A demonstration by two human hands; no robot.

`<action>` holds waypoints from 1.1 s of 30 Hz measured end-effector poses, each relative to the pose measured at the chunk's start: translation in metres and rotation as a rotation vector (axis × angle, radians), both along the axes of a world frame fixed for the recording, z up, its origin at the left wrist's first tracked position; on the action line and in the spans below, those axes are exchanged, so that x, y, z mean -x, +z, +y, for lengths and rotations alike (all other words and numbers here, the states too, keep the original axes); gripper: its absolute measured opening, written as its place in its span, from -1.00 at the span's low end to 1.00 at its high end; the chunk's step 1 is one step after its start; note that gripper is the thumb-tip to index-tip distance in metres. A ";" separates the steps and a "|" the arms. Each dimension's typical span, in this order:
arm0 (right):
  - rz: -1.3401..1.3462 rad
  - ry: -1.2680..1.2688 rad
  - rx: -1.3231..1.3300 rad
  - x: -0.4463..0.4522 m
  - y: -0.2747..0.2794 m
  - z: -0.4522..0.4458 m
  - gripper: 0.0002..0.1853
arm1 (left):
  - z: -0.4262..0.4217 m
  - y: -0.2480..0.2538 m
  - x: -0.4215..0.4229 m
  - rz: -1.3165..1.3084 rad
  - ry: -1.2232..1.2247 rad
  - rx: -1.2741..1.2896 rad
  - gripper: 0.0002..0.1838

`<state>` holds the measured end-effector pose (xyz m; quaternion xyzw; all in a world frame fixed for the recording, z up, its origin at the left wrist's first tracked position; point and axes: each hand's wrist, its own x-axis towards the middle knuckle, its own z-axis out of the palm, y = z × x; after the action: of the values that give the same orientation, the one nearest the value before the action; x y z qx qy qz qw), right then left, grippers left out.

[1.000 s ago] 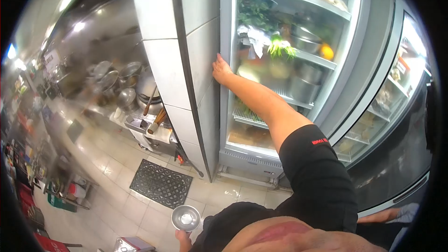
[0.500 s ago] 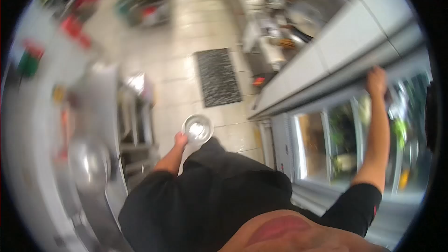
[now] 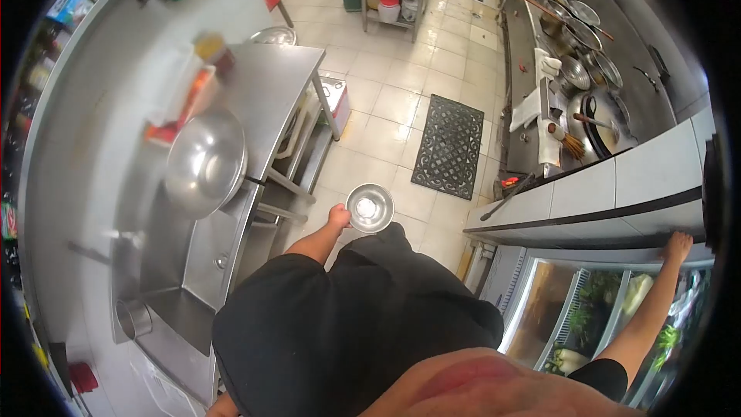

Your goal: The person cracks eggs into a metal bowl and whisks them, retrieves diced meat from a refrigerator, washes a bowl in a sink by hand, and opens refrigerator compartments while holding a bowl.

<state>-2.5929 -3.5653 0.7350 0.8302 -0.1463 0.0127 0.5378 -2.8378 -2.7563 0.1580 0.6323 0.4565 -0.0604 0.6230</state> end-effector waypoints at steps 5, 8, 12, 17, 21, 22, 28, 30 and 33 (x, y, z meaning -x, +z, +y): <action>-0.011 -0.079 -0.076 -0.019 -0.007 -0.033 -0.18 | 0.005 0.019 0.018 -0.005 0.046 0.025 -0.87; -0.014 -0.114 -0.108 -0.016 -0.004 -0.020 -0.07 | 0.003 0.015 0.027 0.014 0.018 -0.029 -0.88; -0.009 -0.103 -0.107 -0.016 -0.006 -0.036 -0.06 | 0.016 0.017 0.014 0.016 0.032 -0.002 -0.85; -0.058 0.076 -0.242 -0.064 -0.026 -0.147 -0.24 | 0.032 0.013 -0.002 -0.003 -0.055 -0.216 -0.83; 0.109 -0.092 0.022 -0.022 0.005 -0.010 -0.47 | 0.019 0.047 -0.027 -0.013 0.074 -0.070 -0.83; 0.090 -0.080 0.009 -0.025 0.004 -0.014 -0.50 | 0.016 0.050 -0.034 -0.008 0.085 -0.056 -0.82; 0.033 0.155 0.060 -0.007 0.000 -0.009 -0.56 | 0.001 0.044 -0.088 0.039 -0.016 0.045 -0.82; 0.079 0.139 0.018 -0.007 -0.009 0.000 -0.63 | 0.006 0.027 -0.107 0.072 -0.161 0.052 -0.78; 0.103 0.011 0.048 -0.015 -0.010 0.003 -0.73 | 0.019 0.014 -0.158 0.062 -0.371 0.120 -0.72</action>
<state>-2.5777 -3.5620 0.7250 0.8173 -0.1134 -0.0236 0.5645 -2.6802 -2.7372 0.1723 0.6653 0.3466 -0.2207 0.6233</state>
